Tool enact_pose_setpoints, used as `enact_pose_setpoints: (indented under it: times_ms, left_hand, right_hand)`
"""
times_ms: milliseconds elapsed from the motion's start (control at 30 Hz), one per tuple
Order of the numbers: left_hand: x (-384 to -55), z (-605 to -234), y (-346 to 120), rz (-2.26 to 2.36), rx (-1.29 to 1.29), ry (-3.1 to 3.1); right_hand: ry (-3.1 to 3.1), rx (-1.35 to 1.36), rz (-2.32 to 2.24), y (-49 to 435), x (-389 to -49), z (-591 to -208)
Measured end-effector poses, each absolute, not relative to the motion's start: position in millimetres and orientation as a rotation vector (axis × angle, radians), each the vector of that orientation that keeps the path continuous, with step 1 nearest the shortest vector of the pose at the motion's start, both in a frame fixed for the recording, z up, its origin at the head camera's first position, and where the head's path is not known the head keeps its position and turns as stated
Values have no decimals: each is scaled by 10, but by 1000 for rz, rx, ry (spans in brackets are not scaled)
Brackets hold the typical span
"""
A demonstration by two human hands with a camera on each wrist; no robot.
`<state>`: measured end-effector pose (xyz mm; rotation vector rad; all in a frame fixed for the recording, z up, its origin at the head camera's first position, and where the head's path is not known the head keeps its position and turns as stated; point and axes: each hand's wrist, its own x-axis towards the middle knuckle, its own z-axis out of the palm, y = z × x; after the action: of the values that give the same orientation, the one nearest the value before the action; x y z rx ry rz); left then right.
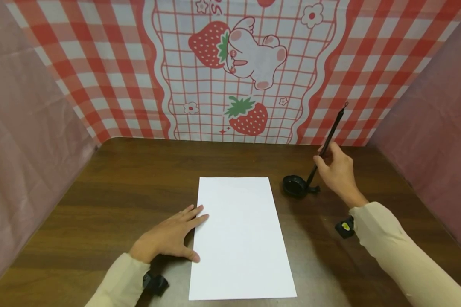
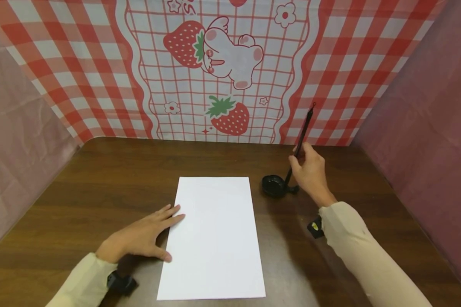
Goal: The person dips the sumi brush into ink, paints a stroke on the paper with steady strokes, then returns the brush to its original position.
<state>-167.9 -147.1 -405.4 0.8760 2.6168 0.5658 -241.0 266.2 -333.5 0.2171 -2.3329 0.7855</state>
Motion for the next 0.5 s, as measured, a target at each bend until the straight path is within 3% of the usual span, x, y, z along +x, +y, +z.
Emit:
enact_pose_setpoints:
  times_ms: [500]
  left_hand:
    - [-1687, -4046, -1476, 568, 879, 2618]
  right_hand:
    - [-2361, 202, 770, 2689, -2387, -3343]
